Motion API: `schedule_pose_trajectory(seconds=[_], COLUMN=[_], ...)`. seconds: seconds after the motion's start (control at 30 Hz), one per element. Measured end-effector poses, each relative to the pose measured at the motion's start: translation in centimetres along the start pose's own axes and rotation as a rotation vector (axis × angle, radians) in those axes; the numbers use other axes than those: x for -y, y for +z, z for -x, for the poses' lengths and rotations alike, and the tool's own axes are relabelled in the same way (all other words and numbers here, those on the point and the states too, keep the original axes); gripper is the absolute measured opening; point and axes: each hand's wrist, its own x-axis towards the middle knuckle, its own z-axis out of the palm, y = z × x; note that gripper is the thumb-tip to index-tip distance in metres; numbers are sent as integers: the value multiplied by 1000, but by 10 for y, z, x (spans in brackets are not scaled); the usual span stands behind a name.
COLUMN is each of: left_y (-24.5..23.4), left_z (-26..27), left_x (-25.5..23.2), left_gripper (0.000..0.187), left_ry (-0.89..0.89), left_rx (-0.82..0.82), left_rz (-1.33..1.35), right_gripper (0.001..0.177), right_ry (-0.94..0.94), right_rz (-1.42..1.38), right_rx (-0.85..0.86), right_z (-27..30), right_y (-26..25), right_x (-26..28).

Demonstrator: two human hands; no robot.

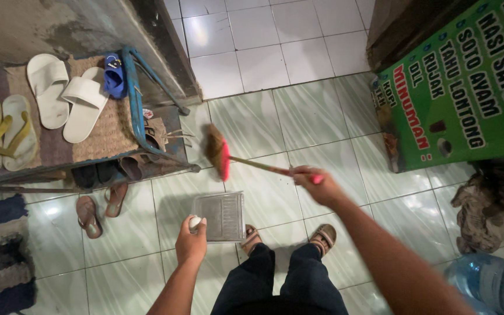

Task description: The person sweeps debris from the floor into a dustpan using a small broom and then places the tools against a wall.

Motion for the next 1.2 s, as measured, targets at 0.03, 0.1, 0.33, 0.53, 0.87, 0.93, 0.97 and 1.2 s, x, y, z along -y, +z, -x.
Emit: schedule_pose_trajectory(seconds=[0.03, 0.1, 0.33, 0.53, 0.87, 0.93, 0.97, 1.2], left_y=[1, 5, 5, 1, 6, 5, 6, 15], left_z=[-2, -8, -8, -1, -9, -9, -9, -14], left_x=[2, 6, -7, -25, -29, -25, -26, -29], left_gripper=[54, 56, 57, 53, 51, 53, 53, 59], left_ry=[7, 25, -6, 29, 126, 131, 116, 84], left_rx=[-2, -6, 43, 35, 2, -1, 6, 43], left_rz=[-6, -16, -5, 4, 31, 32, 34, 12], right_gripper=[26, 27, 29, 31, 24, 25, 23, 31], right_ry=[91, 190, 111, 130, 198, 235, 249, 307], right_rz=[77, 179, 228, -53, -476, -430, -432, -229], right_rx=[10, 0, -40, -113, -293, -331, -336, -308], right_z=[4, 16, 19, -35, -92, -75, -65, 14], right_y=[-23, -62, -101, -25, 54, 22, -2, -115], right_x=[7, 25, 90, 91, 22, -1, -9, 13])
